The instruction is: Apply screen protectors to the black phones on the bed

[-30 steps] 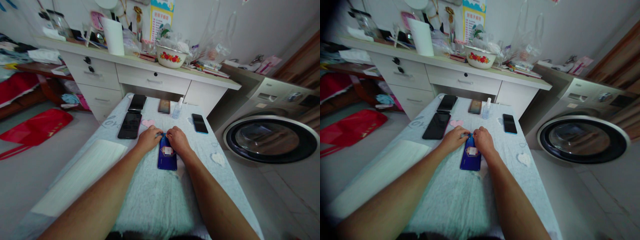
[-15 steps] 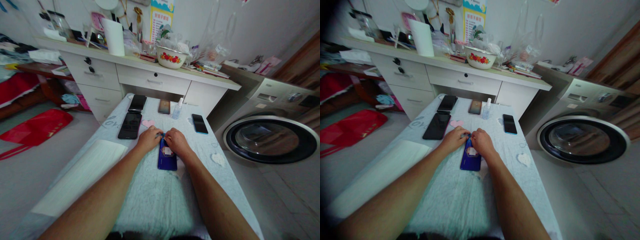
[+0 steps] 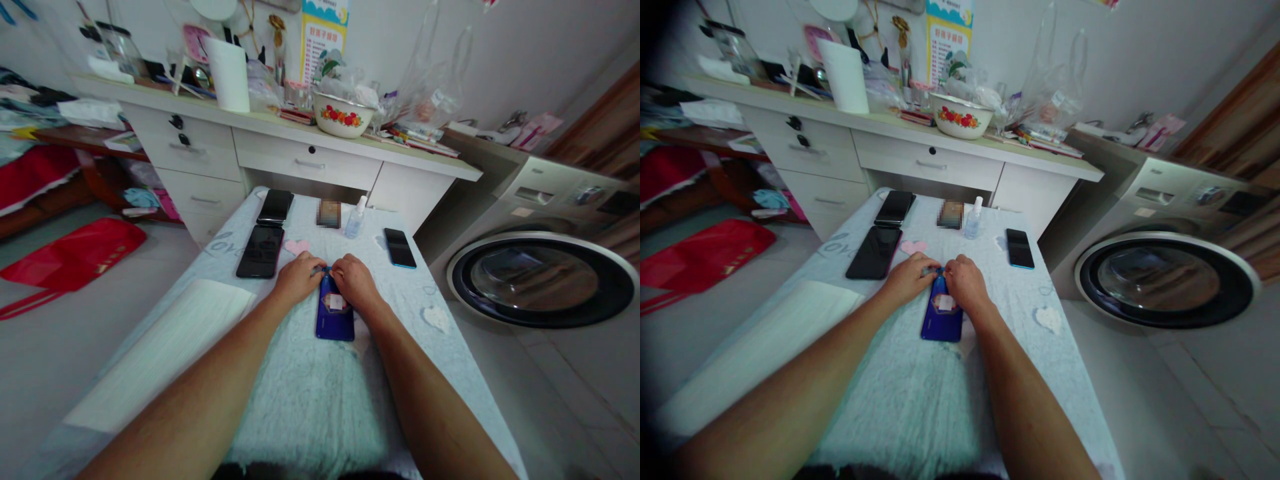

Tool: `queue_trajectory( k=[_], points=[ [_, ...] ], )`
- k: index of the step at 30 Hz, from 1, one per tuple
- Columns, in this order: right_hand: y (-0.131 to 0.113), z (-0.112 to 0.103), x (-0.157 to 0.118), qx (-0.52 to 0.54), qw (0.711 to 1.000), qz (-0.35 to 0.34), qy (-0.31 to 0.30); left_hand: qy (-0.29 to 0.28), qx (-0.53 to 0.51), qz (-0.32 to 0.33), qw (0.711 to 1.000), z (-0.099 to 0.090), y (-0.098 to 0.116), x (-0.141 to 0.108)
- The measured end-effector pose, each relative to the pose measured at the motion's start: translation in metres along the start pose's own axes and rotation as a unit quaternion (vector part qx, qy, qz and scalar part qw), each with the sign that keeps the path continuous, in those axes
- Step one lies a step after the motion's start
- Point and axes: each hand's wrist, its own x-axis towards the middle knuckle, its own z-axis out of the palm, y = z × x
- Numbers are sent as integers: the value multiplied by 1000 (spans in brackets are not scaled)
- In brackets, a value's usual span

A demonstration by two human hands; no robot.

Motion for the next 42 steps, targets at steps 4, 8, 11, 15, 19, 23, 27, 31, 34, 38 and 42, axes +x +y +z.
queue_trajectory(
  k=[4, 8, 11, 15, 19, 23, 27, 31, 34, 38, 42],
  points=[
    [1, 2, 1, -3, 1000, 2, 9, -1, 1, 4, 1000, -1, 0, 0],
    [2, 3, 1, -6, 1000, 1, 18, -4, 5, 0, 1000, -1, 1, 0],
    [2, 2, 2, -7, 1000, 3, 15, -4, 5, -1, 1000, -1, 1, 0],
    [2, 3, 2, -3, 1000, 10, 19, -2, 1, 3, 1000, -1, 0, 0],
    [3, 4, 2, -3, 1000, 14, 24, 0, 1, 3, 1000, 0, 0, 0],
    [4, 4, 3, -6, 1000, 11, 22, -1, 2, 3, 1000, 0, 0, 0],
    [4, 5, 3, -8, 999, 15, 30, -2, 4, 1, 1000, 0, 0, 0],
    [4, 4, 2, -4, 999, 17, 29, 4, 3, 3, 1000, 1, 0, 0],
    [3, 3, 2, -4, 999, 19, 26, 2, 0, 3, 1000, 1, -1, 1],
    [4, 3, 3, 0, 1000, 16, 22, 0, 0, 5, 1000, 1, -1, 1],
    [4, 3, 3, -1, 1000, 16, 24, 0, 0, 4, 1000, 0, 0, 1]
  ],
)
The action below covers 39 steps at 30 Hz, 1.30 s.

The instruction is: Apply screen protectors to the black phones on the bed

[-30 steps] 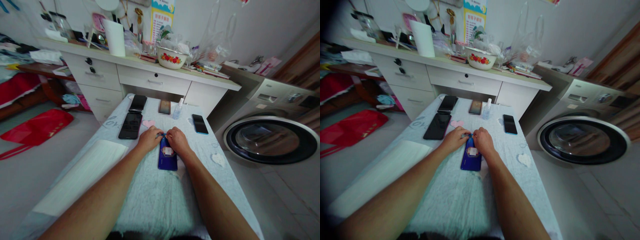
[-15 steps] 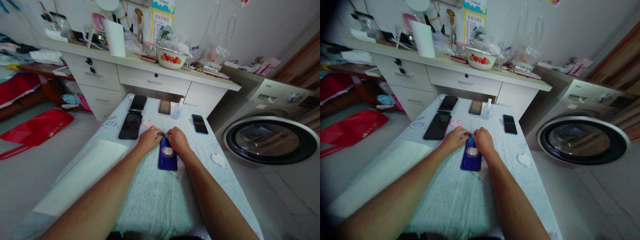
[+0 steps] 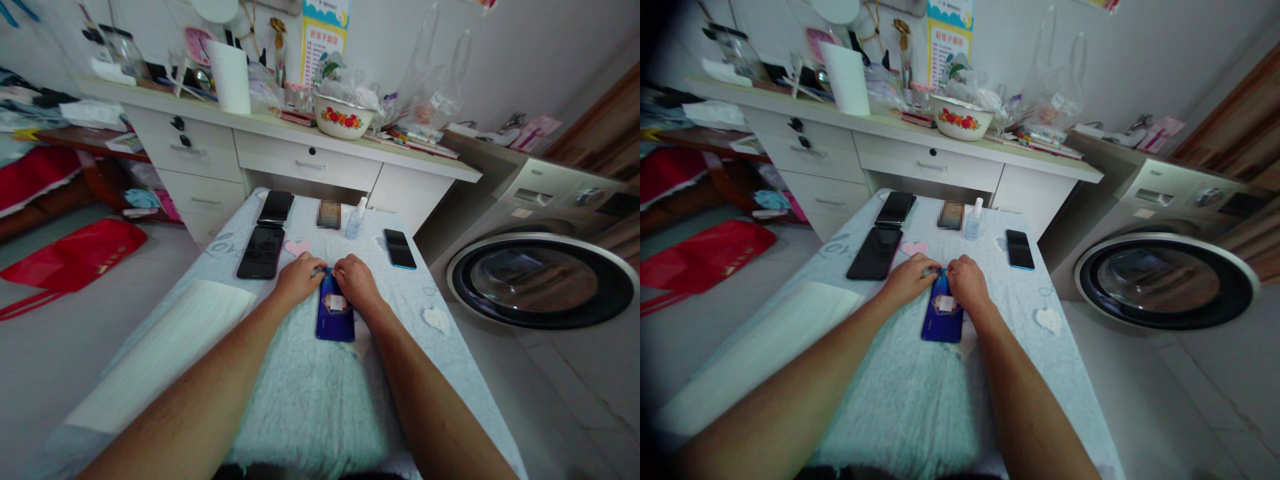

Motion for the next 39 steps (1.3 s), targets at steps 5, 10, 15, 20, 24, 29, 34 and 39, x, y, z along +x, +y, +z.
queue_trajectory(
  k=[5, 10, 15, 20, 24, 29, 34, 39],
  points=[
    [-1, -1, -1, -1, 1000, 2, -11, -3, -2, -3, 1000, 1, -1, 1],
    [-1, -2, -1, 0, 1000, -1, -2, -3, 3, -4, 1000, 2, -1, 1],
    [-1, -2, -1, -1, 1000, 1, -2, -4, 7, -6, 1000, 1, -1, 1],
    [-2, -2, -2, -3, 1000, 3, -9, -3, 4, -5, 1000, 0, 0, 0],
    [-2, -3, -2, 1, 1000, 2, -6, -4, 2, -7, 1000, 0, 0, 0],
    [-2, -3, -1, -1, 1000, 7, -16, -4, -1, -11, 1000, 0, 1, 0],
    [-1, -1, -1, -1, 1000, 3, -11, -5, 3, -6, 1000, -1, 1, 0],
    [-1, -2, -2, 3, 1000, 0, -5, -5, 7, -5, 1000, -1, 1, 0]
  ],
)
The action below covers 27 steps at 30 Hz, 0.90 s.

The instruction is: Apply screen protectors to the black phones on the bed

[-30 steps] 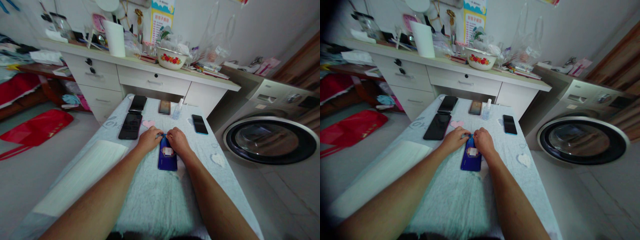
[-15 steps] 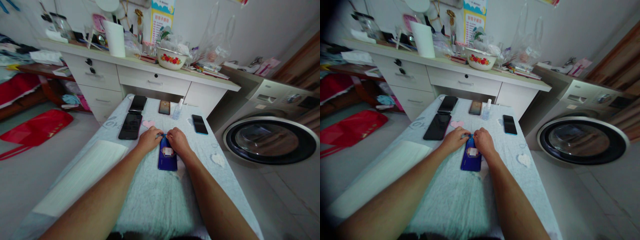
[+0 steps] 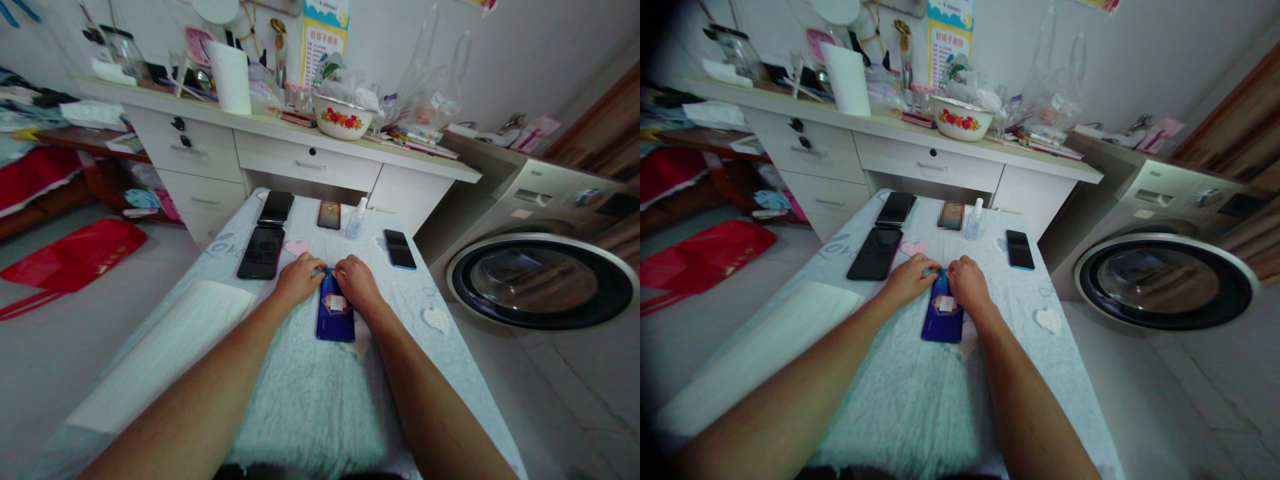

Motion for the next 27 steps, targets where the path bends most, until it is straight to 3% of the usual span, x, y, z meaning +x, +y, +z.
queue_trajectory(
  k=[27],
  points=[
    [0, -17, -10, 43, 996, -39, -71, 1, -15, -3, 1000, 2, -2, 0]
  ],
)
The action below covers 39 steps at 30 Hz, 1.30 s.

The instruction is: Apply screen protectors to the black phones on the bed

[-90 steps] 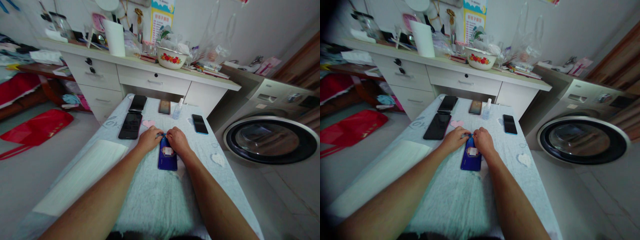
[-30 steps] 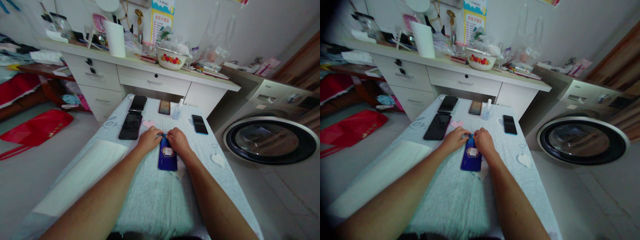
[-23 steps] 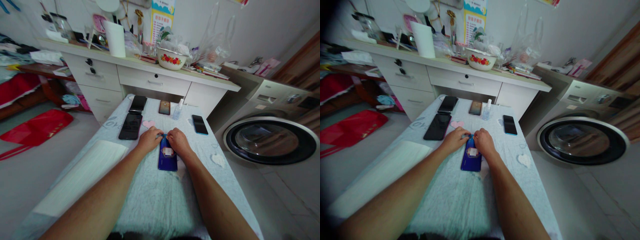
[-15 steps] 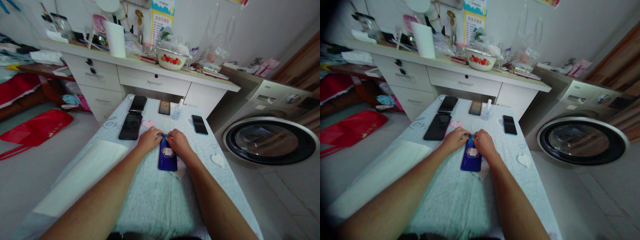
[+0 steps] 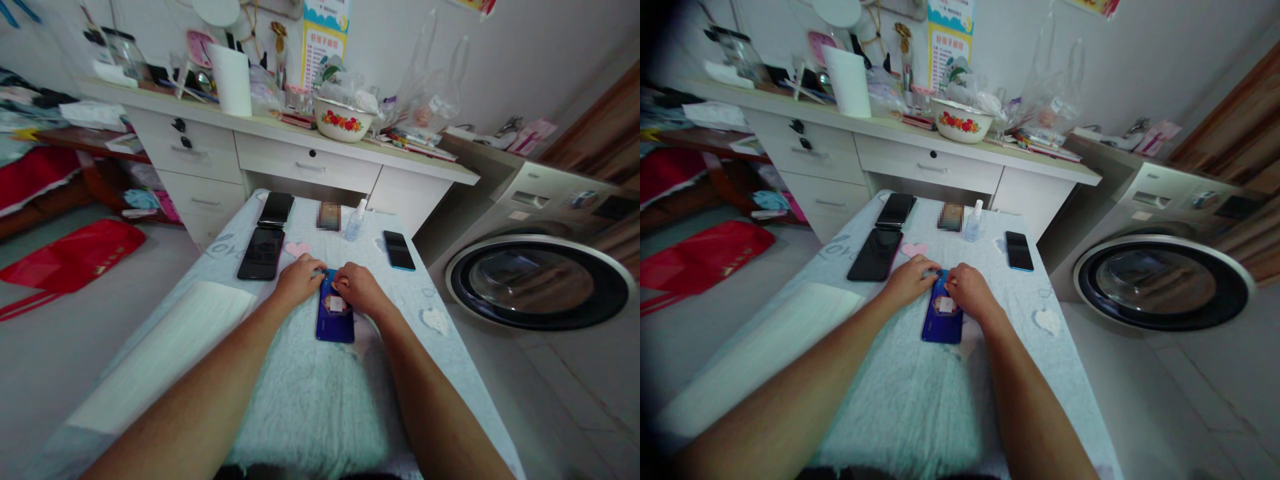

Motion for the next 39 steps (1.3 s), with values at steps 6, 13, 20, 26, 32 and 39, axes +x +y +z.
queue_trajectory(
  k=[6, 13, 20, 26, 32, 39],
  points=[
    [-2, -7, -4, 36, 999, -15, -21, -1, 3, -3, 1000, -1, 1, 0],
    [-3, -14, -5, 21, 999, -6, -37, -3, 5, 1, 1000, -2, 1, -1],
    [6, -11, -3, -12, 1000, 13, -15, -6, 8, -3, 1000, -3, 2, -1],
    [15, -3, 2, -31, 999, 26, 11, -10, 13, -9, 1000, -4, 4, -1],
    [21, 0, 5, -34, 997, 60, 32, -8, 19, -9, 1000, -5, 4, -2],
    [24, -3, 4, -43, 994, 93, 45, -8, 20, -4, 1000, -5, 6, -3]
  ],
)
